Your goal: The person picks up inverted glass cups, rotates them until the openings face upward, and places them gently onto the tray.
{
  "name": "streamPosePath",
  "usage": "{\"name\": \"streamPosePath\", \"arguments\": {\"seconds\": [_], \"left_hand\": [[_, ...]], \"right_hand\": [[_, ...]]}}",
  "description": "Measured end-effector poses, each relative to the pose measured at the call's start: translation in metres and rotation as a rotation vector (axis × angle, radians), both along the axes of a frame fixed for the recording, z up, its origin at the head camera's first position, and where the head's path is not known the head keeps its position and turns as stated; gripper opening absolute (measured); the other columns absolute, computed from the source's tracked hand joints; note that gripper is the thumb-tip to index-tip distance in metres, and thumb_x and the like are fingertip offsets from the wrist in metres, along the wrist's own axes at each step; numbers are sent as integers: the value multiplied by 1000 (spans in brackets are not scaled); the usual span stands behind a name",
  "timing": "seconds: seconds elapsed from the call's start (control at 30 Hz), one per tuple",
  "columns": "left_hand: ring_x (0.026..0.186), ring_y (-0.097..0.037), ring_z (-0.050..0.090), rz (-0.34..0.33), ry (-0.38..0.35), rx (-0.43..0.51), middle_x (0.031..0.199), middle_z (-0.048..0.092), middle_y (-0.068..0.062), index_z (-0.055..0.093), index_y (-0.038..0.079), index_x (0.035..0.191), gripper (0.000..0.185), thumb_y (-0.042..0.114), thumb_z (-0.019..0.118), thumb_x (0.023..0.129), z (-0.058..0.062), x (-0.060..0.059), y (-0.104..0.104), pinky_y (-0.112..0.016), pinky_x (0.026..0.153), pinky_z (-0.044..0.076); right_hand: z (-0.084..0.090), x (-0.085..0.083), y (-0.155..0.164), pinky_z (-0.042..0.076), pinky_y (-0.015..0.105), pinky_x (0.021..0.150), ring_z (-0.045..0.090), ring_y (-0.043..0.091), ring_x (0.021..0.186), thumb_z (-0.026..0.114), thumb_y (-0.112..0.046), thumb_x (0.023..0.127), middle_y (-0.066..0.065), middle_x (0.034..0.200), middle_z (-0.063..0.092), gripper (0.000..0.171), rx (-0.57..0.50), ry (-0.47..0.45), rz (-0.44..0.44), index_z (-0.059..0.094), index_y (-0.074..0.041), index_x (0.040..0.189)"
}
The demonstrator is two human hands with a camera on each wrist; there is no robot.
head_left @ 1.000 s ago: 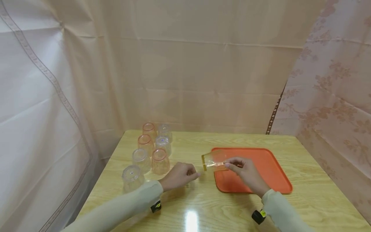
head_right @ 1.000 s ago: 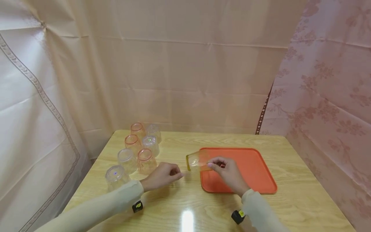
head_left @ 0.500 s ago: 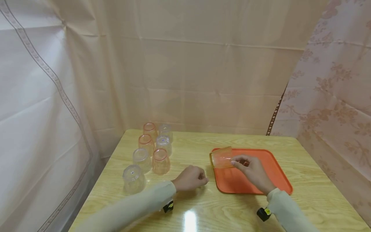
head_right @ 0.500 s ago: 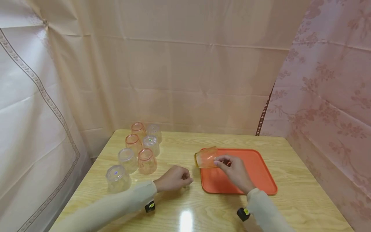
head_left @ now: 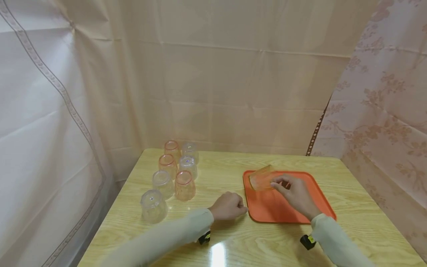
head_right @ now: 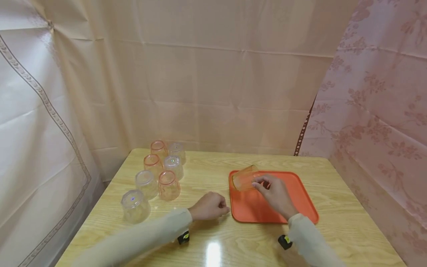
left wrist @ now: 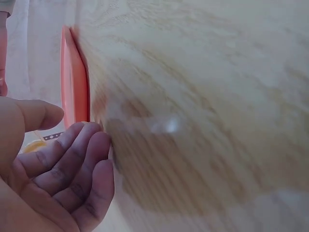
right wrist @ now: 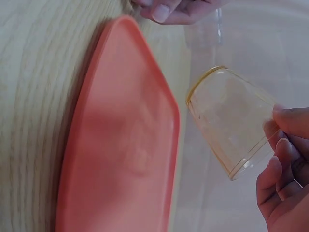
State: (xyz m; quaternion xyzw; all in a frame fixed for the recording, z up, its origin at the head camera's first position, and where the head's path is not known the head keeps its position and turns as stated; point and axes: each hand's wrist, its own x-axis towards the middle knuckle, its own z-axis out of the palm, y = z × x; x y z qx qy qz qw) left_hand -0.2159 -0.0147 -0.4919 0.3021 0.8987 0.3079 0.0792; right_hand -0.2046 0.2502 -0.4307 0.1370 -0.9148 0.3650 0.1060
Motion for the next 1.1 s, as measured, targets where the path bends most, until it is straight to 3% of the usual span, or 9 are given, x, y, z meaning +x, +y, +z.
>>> {"name": "streamPosePath", "arguments": {"seconds": [0.33,0.63,1.1], "left_hand": [[41,-1,21,41,0,-18,43,26,14,40,21,50,57,33,71,96,-6,-2,13,-19,41,19],[39,-2,18,74,-50,-41,41,24,13,41,19,48,57,30,72,94,-6,1,23,-20,39,15],[37,-2,20,96,-101,-24,40,25,12,40,19,48,58,30,74,94,-8,0,26,-20,38,17]], "right_hand": [[-3,-8,15,47,30,58,56,14,70,72,-27,99,-1,100,73,12,41,81,-11,78,-17,103],[-1,-11,24,46,29,59,55,13,70,76,-17,95,0,99,73,5,89,177,-17,78,-15,98],[6,-20,46,43,28,57,51,10,68,78,-12,93,-2,90,70,8,200,268,-5,78,-11,100]]}}
